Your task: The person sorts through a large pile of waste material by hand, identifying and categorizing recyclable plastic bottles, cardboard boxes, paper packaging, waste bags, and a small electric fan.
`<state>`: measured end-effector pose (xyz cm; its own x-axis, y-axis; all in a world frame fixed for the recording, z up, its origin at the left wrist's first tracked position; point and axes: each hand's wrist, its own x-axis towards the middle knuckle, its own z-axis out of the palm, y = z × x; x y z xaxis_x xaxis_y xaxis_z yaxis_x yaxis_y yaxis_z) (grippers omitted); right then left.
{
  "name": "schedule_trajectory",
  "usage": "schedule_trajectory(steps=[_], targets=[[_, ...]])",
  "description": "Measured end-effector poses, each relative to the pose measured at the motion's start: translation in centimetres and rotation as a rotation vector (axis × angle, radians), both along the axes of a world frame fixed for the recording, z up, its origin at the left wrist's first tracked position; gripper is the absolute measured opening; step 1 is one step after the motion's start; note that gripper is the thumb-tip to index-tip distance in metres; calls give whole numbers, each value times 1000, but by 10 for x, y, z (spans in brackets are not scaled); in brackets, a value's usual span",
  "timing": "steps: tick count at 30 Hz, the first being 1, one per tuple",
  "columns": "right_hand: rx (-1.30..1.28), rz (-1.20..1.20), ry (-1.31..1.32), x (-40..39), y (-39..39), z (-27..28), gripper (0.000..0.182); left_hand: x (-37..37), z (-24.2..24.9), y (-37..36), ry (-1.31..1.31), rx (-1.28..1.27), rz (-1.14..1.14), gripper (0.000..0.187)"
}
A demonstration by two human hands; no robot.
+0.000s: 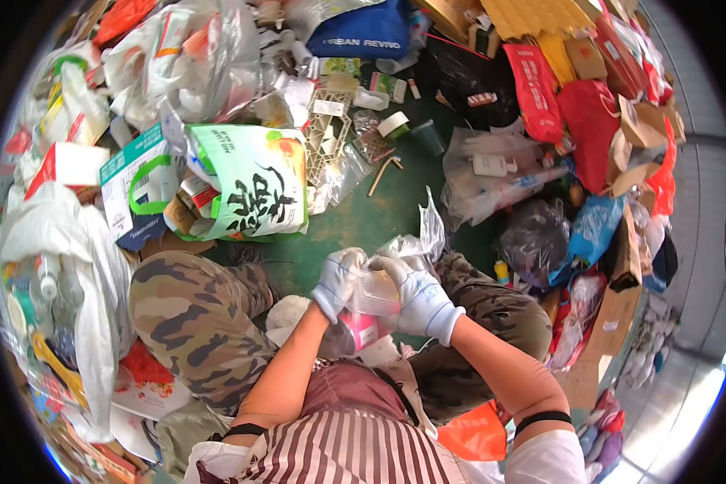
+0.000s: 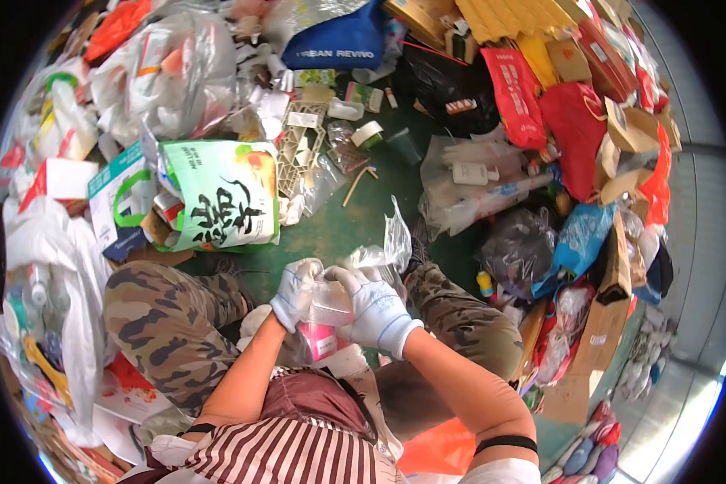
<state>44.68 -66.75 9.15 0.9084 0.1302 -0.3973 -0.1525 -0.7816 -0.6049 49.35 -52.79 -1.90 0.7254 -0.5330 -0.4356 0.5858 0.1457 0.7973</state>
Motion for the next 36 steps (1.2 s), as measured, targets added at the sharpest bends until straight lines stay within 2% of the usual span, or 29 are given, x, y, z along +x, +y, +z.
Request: schedule_trajectory(steps=[3,4,5,7,8,9,11,12,13,14,15,17,18,19,20,21,22,23,24,25,26,27,29,30,31,33,34,36], targets=[[-101,-91,-73,-26,8,-9,61,-7,3,-4,-41,24,-59,27],[-143,-124,-281,-36,13,-14,59,-5,1,-5,-101,35,-66,30],[-145,-145,-289,-43,18,-14,59,0,-2,-3,-111,34,-87,30],[-276,-43,-398,-56,30,-13,58,12,-17,0,-74,108,73,29],[-318,0,-410,-65,38,-21,51,9,-35,-1,-109,184,82,28],[-314,4,-410,-71,39,-26,51,3,-35,-2,-54,201,37,22],[-422,53,-437,-80,31,-32,50,1,-11,-2,-259,381,-46,19],[-437,-74,-529,-79,23,-31,46,1,-18,-3,-302,231,-21,20],[-380,-227,-650,-77,12,-34,44,3,-13,-3,-340,81,4,24],[-328,-352,-576,-79,4,-29,41,0,-6,2,-199,-135,-67,37],[-166,-671,-422,-86,-4,-45,41,-1,-8,5,-337,-206,-187,62],[690,-1045,-340,-74,-3,-7,40,-4,34,15,-1116,377,-546,83],[693,-1034,-348,-74,-6,-6,40,-15,41,16,-1233,611,-633,97],[638,-840,-262,-77,-10,-6,41,-18,37,18,-1241,616,-626,97],[579,-648,-180,-79,-11,-5,42,-21,27,19,-1164,577,-498,97],[460,-568,-207,-79,2,-3,38,-21,26,21,-1089,537,-372,98],[268,-348,-341,-76,7,-2,38,-20,33,26,-1169,706,-407,90],[123,-234,-229,-78,16,4,39,-20,25,31,-1181,712,-411,90],[-19,-100,-130,-80,25,11,40,-20,20,34,-1392,793,-318,84],[36,-98,-134,-82,38,18,38,-20,16,36,-1599,869,-214,78],[43,-94,-170,-89,40,13,38,-20,12,38,-1584,804,-179,57],[47,-92,-209,-92,40,9,38,-18,8,41,-1600,800,-178,57],[116,-216,-176,-88,24,17,40,-15,-6,52,-1393,623,-227,40],[185,-280,-126,-85,21,28,41,-15,6,53,-1494,639,-154,20],[213,-260,-46,-81,16,33,43,-14,7,54,-1504,634,-172,20],[397,-281,-91,-80,10,25,45,-10,8,56,-1500,615,-135,13],[392,-278,-96,-81,10,23,45,-8,10,56,-1494,553,-76,5],[402,-346,-78,-81,13,18,47,-7,22,54,-1402,489,-70,5]])
